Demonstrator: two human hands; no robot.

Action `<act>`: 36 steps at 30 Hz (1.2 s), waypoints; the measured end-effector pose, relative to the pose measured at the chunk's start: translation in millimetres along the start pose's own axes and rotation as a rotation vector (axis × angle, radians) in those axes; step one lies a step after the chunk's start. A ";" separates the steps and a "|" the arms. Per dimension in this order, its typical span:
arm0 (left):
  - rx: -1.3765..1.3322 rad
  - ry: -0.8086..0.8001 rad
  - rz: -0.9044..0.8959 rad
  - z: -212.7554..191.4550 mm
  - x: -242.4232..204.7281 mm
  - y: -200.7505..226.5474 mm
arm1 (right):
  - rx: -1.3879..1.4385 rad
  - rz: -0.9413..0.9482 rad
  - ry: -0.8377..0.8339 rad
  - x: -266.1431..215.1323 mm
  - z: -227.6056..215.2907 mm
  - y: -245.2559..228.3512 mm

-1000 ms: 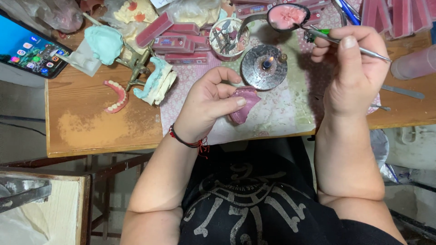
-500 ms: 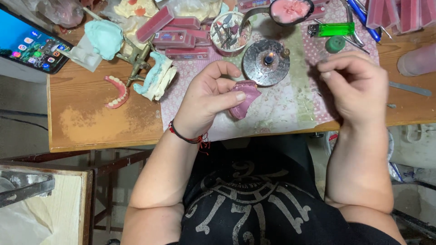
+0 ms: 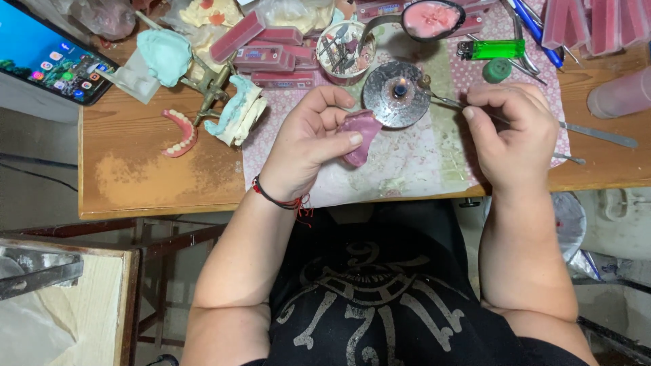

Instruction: The person applies a liquid from a bottle to a pink denture base and uses a metal tool to smooth the material. They then fit the denture onto a plaster cast model to check the alignment and continue refining the surface with the tool.

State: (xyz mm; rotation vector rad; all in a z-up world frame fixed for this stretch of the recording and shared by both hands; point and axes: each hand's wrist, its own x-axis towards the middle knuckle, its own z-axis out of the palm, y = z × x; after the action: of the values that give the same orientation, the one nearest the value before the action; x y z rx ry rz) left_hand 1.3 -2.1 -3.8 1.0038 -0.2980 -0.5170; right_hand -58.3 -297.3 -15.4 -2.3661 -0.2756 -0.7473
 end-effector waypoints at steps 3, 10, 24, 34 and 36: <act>0.013 0.011 0.071 -3.6 -3.3 -8.3 | 0.053 0.087 0.078 -11.0 6.7 -5.7; 0.320 0.179 0.317 2.3 -18.3 -21.2 | 0.742 0.274 -0.098 -18.2 46.1 -82.1; 1.330 0.428 1.166 20.7 -29.7 -9.7 | 0.831 0.182 -0.003 -20.1 77.1 -102.3; 1.489 0.517 1.277 15.0 -28.5 -23.4 | 0.925 0.223 -0.025 -21.8 78.8 -87.6; 1.472 0.470 1.231 11.6 -29.6 -23.9 | 0.880 0.191 -0.142 -19.6 76.8 -77.0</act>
State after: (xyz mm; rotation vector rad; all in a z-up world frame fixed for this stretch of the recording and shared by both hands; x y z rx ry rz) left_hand -35.5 -4.9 -18.5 1.9850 -0.8148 1.2653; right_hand -68.5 -189.3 -36.4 -1.5718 -0.3435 -0.2676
